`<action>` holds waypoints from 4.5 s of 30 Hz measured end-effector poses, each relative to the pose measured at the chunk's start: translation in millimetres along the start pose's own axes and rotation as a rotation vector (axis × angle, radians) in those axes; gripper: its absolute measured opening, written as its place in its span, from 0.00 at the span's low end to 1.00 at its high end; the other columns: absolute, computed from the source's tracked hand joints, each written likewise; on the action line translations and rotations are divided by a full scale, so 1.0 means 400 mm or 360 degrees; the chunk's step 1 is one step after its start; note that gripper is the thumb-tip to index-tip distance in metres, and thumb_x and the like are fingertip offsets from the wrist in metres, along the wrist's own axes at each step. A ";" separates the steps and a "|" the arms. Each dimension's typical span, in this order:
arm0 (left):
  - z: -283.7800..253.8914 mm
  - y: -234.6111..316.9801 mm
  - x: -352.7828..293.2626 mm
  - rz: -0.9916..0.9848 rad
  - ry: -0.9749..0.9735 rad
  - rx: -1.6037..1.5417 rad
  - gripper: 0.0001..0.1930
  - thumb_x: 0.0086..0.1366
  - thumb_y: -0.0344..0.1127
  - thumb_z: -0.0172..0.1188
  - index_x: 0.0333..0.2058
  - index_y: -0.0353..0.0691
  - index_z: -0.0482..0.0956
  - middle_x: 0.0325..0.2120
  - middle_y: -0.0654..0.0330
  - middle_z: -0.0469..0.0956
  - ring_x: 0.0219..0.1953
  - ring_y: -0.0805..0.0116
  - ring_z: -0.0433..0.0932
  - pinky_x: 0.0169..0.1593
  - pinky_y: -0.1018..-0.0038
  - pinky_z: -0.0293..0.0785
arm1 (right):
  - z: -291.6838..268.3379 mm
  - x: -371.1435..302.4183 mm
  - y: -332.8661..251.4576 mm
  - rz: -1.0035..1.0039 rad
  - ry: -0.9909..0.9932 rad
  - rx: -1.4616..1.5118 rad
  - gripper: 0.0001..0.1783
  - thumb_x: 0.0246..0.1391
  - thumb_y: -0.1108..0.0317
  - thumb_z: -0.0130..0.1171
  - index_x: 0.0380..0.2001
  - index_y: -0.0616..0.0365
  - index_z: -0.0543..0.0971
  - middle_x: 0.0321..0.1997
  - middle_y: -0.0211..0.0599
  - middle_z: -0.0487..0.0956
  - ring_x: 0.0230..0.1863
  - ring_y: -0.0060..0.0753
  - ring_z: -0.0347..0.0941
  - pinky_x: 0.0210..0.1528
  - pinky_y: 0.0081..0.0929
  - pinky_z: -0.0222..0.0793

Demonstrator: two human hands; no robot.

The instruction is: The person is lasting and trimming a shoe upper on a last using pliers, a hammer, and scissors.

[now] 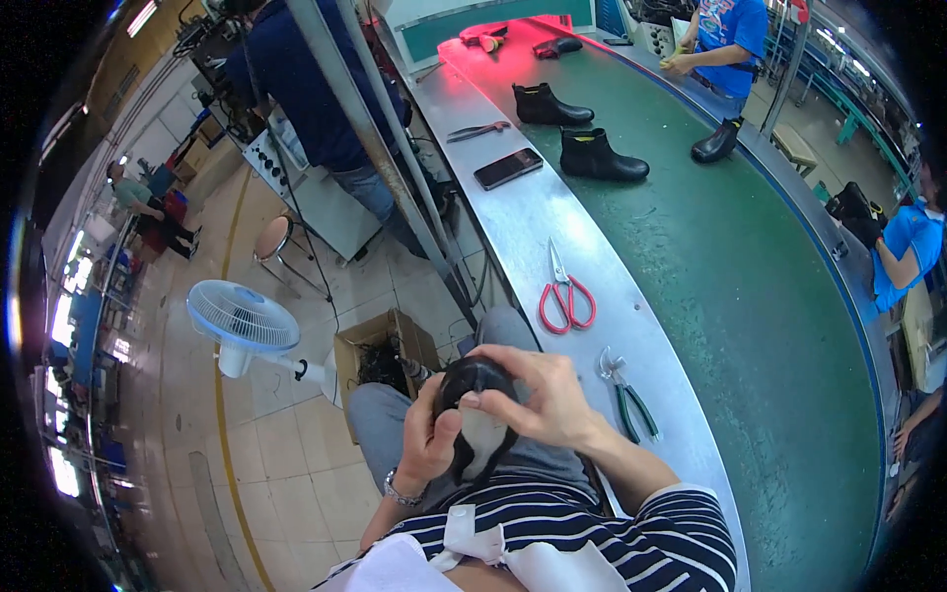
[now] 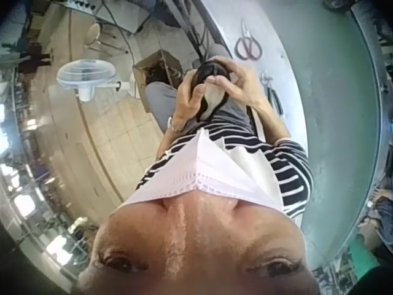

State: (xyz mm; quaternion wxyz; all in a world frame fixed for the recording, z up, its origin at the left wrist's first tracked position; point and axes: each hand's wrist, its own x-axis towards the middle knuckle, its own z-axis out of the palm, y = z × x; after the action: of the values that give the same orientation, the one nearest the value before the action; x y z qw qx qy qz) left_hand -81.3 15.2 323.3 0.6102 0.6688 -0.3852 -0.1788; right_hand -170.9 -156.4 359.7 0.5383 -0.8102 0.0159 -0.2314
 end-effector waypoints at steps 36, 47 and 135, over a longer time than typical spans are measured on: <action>0.023 -0.327 0.090 -0.0591 -0.1029 0.0984 0.20 0.65 0.43 0.56 0.50 0.36 0.71 0.43 0.48 0.75 0.45 0.50 0.75 0.49 0.63 0.71 | -0.405 0.624 0.762 0.0328 0.0840 -0.0987 0.25 0.50 0.62 0.64 0.52 0.58 0.75 0.52 0.42 0.76 0.44 0.39 0.78 0.46 0.33 0.72; 0.011 -0.318 0.077 -0.0700 -0.0981 0.0891 0.20 0.67 0.44 0.55 0.51 0.37 0.71 0.46 0.47 0.74 0.49 0.50 0.73 0.52 0.63 0.70 | -0.460 0.698 0.966 0.0528 0.1099 -0.0920 0.16 0.49 0.58 0.65 0.31 0.62 0.78 0.32 0.45 0.77 0.34 0.44 0.77 0.37 0.37 0.71; -0.253 -0.308 0.069 -0.0663 0.0939 -0.0237 0.15 0.66 0.31 0.51 0.50 0.37 0.77 0.39 0.56 0.80 0.40 0.74 0.76 0.46 0.78 0.70 | 0.314 0.256 0.099 0.1142 -0.1207 -0.0279 0.32 0.65 0.68 0.47 0.68 0.52 0.50 0.25 0.36 0.75 0.25 0.28 0.76 0.30 0.29 0.73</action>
State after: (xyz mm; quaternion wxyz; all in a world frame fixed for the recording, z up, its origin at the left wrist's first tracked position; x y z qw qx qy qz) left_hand 44.7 58.7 231.6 0.6925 0.7094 -0.0342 -0.1261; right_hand -21.5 -92.6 322.0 0.4818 -0.8226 0.1157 0.2789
